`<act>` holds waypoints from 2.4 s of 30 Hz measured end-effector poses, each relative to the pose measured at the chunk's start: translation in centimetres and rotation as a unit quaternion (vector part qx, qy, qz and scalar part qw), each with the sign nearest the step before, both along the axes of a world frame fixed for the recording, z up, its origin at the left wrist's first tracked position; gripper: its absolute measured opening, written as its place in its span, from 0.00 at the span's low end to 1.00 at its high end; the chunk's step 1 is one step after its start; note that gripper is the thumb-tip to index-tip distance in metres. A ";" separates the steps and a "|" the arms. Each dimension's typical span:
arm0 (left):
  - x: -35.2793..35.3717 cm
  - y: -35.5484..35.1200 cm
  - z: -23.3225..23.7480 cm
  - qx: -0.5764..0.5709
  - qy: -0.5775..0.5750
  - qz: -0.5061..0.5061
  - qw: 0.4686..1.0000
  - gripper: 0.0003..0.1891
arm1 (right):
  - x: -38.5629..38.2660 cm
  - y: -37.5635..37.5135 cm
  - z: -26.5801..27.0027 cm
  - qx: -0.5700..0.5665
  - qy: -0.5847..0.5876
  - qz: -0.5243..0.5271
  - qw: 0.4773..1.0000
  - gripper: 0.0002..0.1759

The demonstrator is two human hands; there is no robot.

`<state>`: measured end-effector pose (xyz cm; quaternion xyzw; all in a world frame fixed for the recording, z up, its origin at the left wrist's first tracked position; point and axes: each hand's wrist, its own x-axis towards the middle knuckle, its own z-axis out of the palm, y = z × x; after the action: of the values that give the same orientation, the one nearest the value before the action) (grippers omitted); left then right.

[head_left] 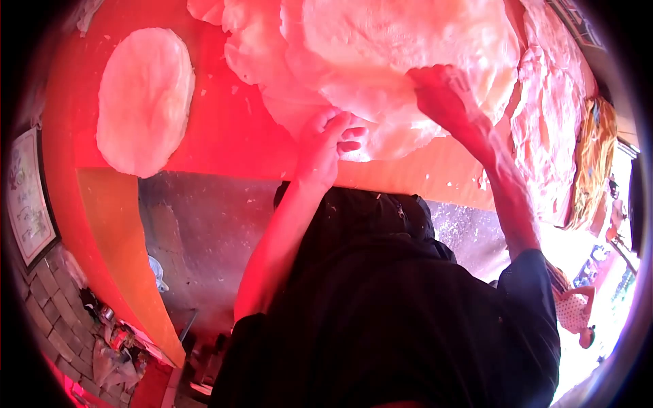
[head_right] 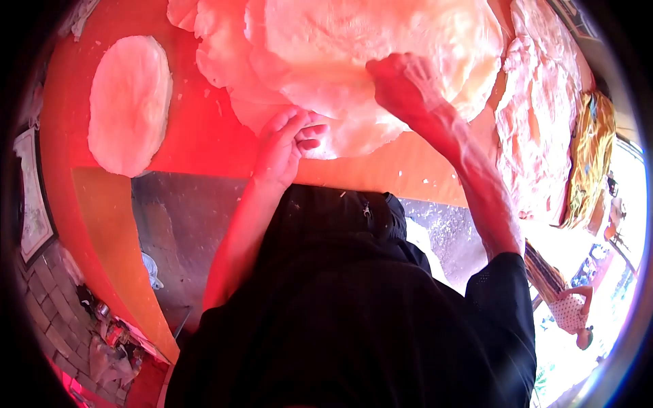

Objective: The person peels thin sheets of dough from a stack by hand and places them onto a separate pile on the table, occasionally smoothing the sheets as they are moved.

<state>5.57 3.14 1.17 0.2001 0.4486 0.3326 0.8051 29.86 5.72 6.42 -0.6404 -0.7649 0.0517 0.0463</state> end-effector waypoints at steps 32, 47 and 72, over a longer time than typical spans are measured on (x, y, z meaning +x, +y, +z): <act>-0.1 -2.7 5.2 0.327 0.150 -0.012 0.933 0.21 | -8.8 1.2 10.0 -0.106 0.221 0.048 0.968 0.13; -17.1 3.6 -1.5 0.042 -0.010 0.261 0.964 0.21 | 1.3 8.2 -0.2 -0.268 0.620 -0.173 0.716 0.17; -19.4 9.4 6.4 0.217 0.138 0.273 0.927 0.15 | -8.3 13.1 12.0 -0.100 0.643 -0.150 0.745 0.18</act>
<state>-13.80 12.52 7.57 0.2840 0.5097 0.5973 0.5502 21.52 18.85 18.47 -0.5632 -0.4384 0.5199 0.4695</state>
